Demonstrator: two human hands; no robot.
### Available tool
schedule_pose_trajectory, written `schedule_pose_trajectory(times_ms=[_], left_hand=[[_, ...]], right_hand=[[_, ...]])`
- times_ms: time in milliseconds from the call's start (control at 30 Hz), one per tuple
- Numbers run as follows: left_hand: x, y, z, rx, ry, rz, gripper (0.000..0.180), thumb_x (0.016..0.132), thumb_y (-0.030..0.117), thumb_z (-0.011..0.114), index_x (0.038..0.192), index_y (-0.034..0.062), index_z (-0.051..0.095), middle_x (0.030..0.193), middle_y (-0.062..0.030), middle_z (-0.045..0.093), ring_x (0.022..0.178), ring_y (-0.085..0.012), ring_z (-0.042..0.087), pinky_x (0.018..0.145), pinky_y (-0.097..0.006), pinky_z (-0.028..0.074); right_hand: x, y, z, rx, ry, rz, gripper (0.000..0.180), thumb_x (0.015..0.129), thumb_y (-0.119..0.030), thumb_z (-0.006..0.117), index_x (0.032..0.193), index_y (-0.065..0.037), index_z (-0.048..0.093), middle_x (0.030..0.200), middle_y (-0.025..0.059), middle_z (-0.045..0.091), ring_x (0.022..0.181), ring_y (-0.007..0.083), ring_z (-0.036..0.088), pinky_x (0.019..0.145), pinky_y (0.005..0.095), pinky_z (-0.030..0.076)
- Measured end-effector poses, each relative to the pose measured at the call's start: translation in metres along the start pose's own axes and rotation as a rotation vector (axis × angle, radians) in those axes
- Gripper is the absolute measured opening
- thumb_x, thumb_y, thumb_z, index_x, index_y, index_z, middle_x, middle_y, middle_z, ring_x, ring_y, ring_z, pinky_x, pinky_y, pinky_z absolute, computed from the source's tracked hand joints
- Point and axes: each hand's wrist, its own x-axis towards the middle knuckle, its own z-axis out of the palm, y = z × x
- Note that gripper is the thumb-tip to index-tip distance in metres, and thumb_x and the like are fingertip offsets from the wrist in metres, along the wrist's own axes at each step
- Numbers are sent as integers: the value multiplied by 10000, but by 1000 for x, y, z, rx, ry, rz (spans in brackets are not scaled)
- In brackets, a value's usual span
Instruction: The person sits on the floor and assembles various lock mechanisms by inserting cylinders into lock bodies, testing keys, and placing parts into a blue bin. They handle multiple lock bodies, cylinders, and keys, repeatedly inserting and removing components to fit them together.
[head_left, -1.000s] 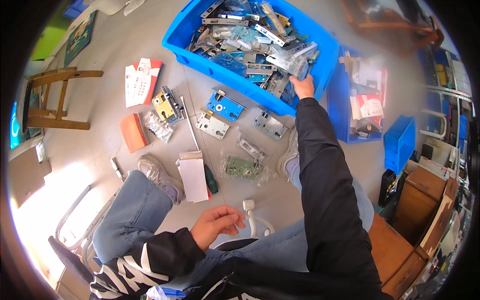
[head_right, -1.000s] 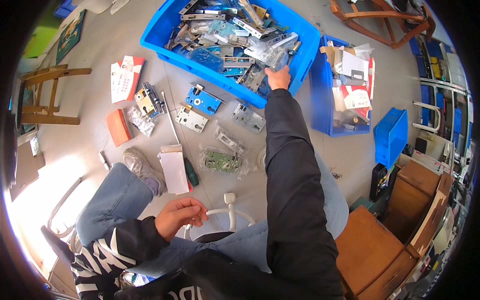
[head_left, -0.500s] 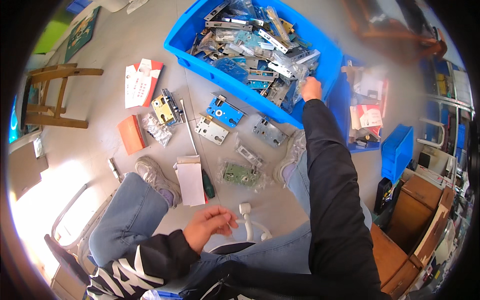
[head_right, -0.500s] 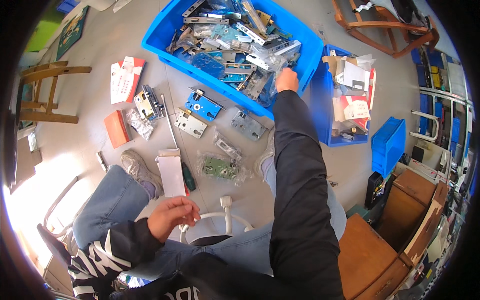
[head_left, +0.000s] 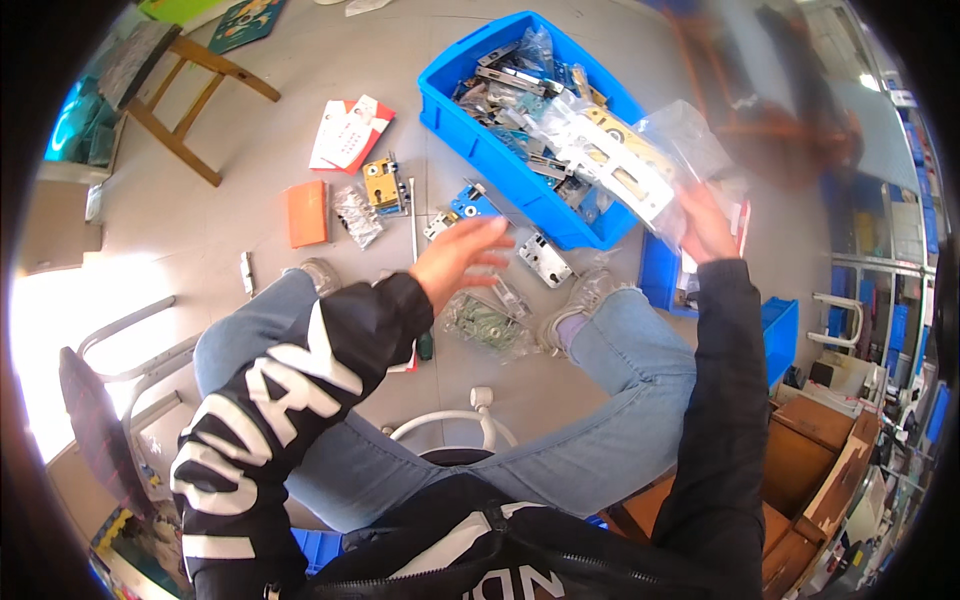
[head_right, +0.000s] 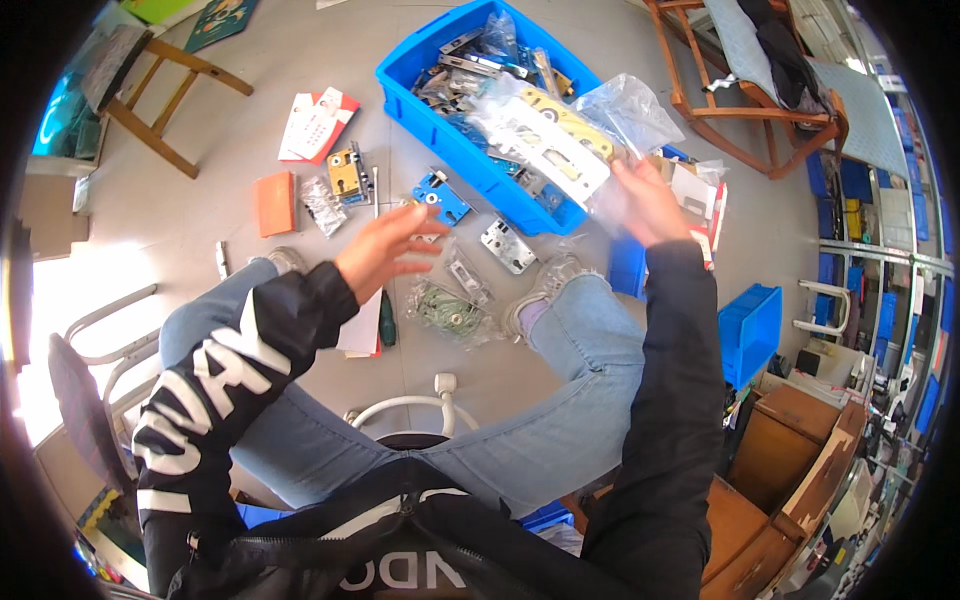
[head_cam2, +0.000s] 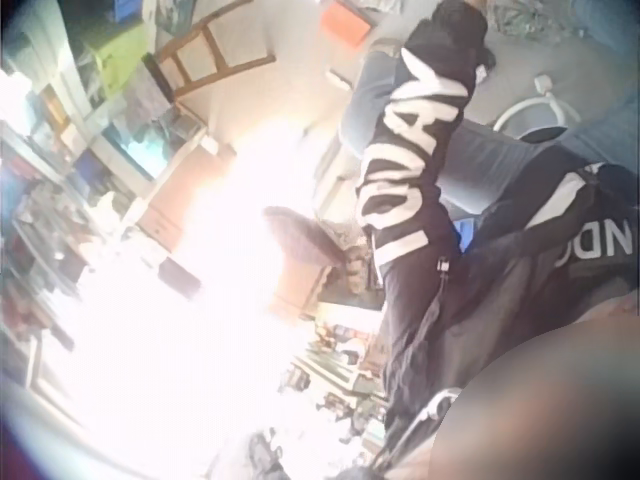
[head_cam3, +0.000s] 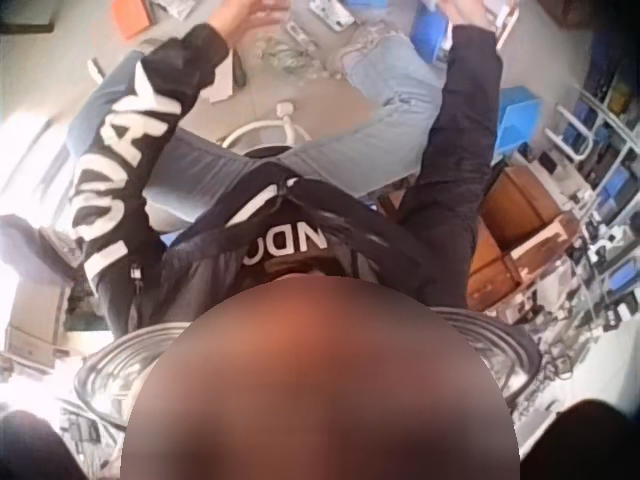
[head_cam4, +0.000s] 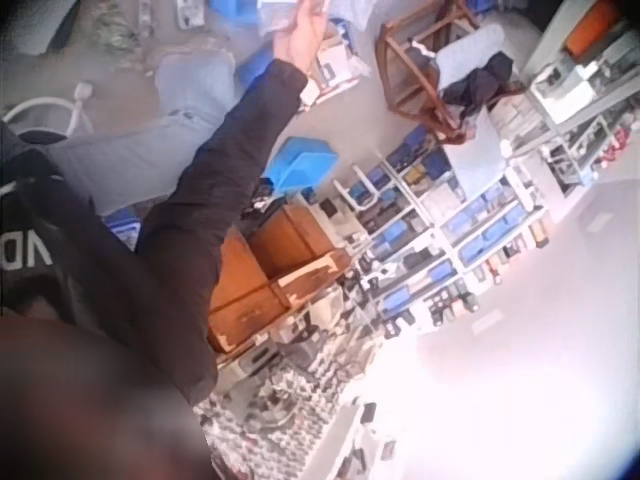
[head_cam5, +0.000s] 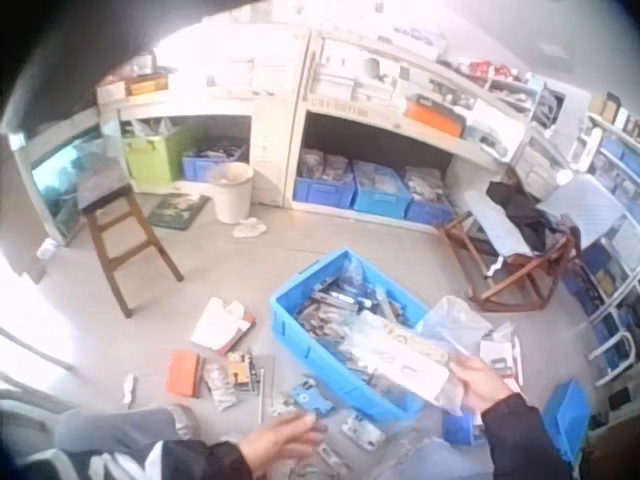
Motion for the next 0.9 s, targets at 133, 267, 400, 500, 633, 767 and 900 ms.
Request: schedule_pose_trajectory(times_ms=[133,267,400,500,633,767,900], left_hand=[[-5,20,0,-311,-132,149,586,831,448,510,1268,99,333,1260,-84,397,1125,-207,408,948,-409,337],[-15,29,-10,-378,-43,219,415,834,317,561,1172,115,430,1143,-42,496,1006,-180,513,839,-389,447],[-18,30,-20,-319,22,257,383,828,290,572,1141,102,459,1105,-38,527,997,-179,524,830,-389,446],[-17,32,-22,-299,61,241,406,824,315,558,1151,96,456,1118,-44,522,1022,-173,510,863,-391,420],[-14,37,-21,-367,109,262,439,851,420,481,1154,103,460,1123,-35,521,1034,-167,501,887,-381,396],[-10,44,-36,-642,153,315,511,867,503,385,1175,97,429,895,-45,553,814,-181,539,767,-354,434],[-15,44,-60,-810,-494,361,595,835,430,430,1220,-19,365,732,-55,384,565,-139,375,572,-261,373]], right_hand=[[-34,19,55,179,-48,27,481,859,-56,463,1284,27,252,1206,137,446,1113,223,449,932,340,380],[-36,38,87,124,-76,170,507,820,-96,536,1269,-51,306,1151,88,468,997,164,500,767,344,471],[-29,34,98,261,-259,97,409,843,-148,522,1210,-45,373,1135,54,485,993,172,512,767,333,468],[-23,31,106,216,-60,214,293,884,-210,479,1125,-46,449,1087,46,523,978,195,532,770,342,472],[-14,25,109,194,55,58,256,904,-276,444,1024,-58,501,1002,62,574,913,189,570,761,335,475],[-12,19,98,11,61,19,259,892,-280,470,911,-32,542,894,63,599,794,140,574,734,262,446],[-12,38,93,-875,-274,1,256,841,-259,518,770,-19,576,722,65,559,706,159,542,634,298,416]])
